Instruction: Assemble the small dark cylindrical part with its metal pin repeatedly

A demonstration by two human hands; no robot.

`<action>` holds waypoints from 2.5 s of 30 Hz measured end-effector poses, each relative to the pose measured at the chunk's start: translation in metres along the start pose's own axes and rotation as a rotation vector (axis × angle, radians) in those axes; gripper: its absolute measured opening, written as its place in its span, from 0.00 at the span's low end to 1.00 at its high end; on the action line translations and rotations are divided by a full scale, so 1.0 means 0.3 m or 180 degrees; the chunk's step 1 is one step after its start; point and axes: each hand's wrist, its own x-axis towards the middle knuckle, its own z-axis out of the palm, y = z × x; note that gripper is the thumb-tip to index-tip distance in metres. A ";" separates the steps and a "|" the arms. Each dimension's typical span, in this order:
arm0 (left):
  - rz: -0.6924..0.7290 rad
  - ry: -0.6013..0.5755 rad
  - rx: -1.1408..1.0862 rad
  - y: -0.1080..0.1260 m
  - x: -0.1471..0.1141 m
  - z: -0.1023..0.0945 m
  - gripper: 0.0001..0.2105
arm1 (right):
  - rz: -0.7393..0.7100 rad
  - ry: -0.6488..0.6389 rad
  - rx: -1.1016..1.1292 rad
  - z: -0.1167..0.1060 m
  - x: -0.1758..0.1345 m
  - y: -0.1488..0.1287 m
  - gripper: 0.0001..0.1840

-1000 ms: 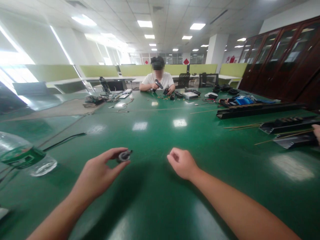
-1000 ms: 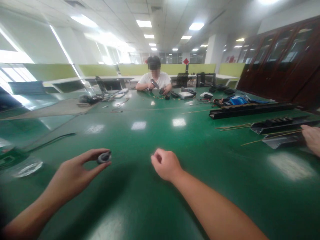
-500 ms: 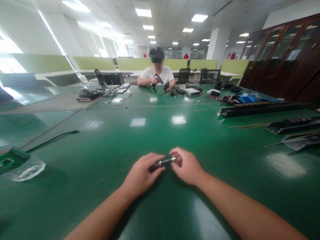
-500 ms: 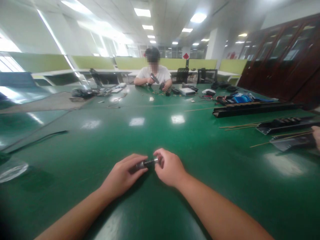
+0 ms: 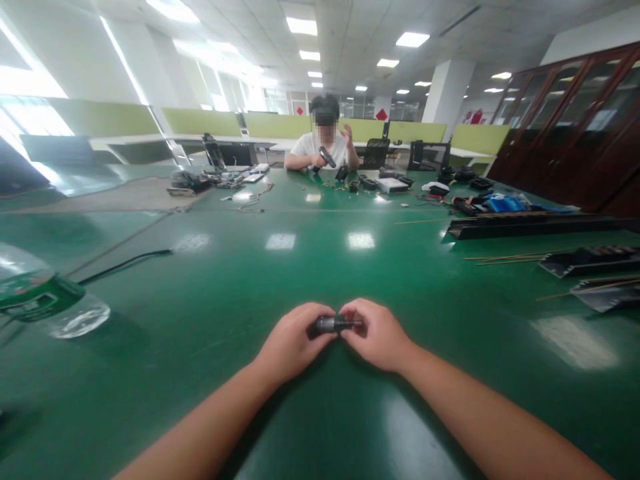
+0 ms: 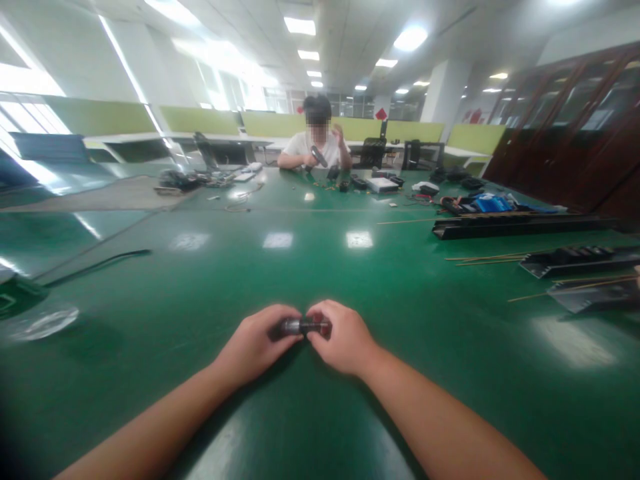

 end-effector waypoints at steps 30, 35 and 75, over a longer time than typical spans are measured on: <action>0.0019 0.0046 -0.0022 0.006 -0.006 0.012 0.09 | -0.0185 -0.0107 -0.0033 -0.014 0.013 -0.007 0.06; 0.0064 0.0041 -0.0002 0.001 -0.009 0.012 0.09 | -0.0197 -0.0135 -0.0045 -0.018 0.013 -0.006 0.06; 0.0182 0.0307 0.0074 -0.018 -0.006 -0.001 0.11 | 0.0093 0.0095 -0.0028 -0.018 0.011 -0.005 0.04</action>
